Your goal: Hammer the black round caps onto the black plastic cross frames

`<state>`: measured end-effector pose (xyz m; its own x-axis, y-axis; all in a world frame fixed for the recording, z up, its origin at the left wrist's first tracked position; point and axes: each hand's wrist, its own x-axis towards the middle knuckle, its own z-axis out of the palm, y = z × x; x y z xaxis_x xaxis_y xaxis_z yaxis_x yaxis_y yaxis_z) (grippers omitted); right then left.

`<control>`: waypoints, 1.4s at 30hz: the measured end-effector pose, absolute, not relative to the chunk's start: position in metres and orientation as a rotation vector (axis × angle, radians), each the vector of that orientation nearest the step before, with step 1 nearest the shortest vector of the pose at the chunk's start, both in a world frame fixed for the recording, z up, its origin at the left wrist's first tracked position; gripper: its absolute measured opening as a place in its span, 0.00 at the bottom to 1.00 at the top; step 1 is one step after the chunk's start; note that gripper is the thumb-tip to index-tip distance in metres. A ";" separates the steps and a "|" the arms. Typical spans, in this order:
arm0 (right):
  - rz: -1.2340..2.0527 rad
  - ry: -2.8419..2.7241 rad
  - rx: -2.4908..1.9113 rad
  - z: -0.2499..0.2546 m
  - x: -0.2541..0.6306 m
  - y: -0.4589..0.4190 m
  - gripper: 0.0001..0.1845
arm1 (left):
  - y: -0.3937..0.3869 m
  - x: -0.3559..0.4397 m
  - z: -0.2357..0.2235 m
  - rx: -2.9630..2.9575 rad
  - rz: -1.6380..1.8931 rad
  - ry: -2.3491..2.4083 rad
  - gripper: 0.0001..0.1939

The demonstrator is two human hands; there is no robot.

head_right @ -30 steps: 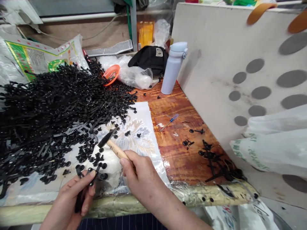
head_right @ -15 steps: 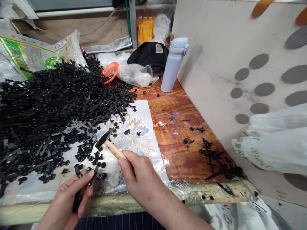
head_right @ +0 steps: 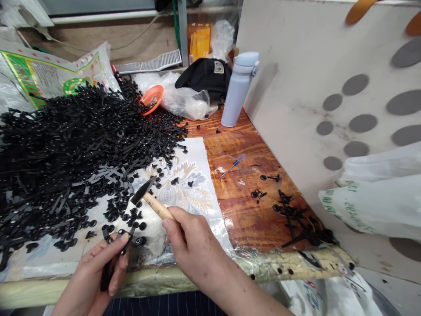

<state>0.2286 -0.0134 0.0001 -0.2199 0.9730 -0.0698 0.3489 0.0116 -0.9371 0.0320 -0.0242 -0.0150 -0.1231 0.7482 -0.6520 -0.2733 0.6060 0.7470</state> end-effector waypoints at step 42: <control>0.620 -2.070 -1.305 0.006 0.239 -0.040 0.28 | -0.024 0.038 -0.017 0.388 0.955 1.411 0.19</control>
